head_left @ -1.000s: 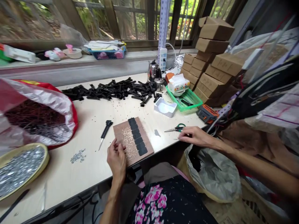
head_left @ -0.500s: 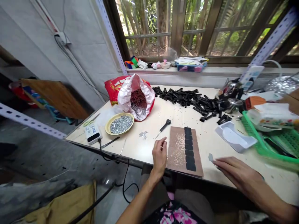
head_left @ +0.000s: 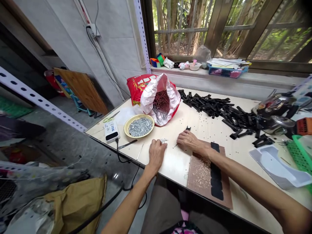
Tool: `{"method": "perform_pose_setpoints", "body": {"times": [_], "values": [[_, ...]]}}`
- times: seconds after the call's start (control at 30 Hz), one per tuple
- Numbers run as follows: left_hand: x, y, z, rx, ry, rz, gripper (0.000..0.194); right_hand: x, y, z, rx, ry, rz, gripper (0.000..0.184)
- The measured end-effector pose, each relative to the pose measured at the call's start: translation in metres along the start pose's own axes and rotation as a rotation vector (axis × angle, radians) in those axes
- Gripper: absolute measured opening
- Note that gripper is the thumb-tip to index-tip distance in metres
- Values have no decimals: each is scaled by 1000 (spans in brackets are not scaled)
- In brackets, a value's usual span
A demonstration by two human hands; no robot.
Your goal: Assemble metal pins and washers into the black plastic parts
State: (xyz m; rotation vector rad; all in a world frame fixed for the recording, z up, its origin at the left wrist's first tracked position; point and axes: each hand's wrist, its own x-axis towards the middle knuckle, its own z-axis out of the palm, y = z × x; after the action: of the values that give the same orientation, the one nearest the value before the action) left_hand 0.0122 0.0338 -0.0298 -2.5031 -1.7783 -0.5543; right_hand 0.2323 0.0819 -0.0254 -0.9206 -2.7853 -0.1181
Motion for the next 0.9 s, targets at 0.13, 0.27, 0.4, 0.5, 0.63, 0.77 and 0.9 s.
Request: {"method": "perform_pose_setpoints", "body": {"times": [0.13,0.27,0.4,0.5,0.63,0.77,0.9], "values": [[6,-1,3,-49,-1,19,18,12,9,-8,-76,31,-44,25],[7,-1,-4,-313,72,-79,14,16,-6,-47,46,288,150,28],[8,6,-16,-1066,76,-428,25,3,-40,-78,299,383,366,29],[8,20,-29,-1592,-46,-639,35,-9,-64,-84,377,361,382,30],[4,44,-46,-1839,-127,-679,32,-22,-79,-84,339,365,403,28],[-2,57,-51,-1837,-127,-628,29,-33,-82,-85,254,370,419,27],[-6,62,-50,-1681,-99,-561,26,-44,-86,-88,152,369,425,26]]}}
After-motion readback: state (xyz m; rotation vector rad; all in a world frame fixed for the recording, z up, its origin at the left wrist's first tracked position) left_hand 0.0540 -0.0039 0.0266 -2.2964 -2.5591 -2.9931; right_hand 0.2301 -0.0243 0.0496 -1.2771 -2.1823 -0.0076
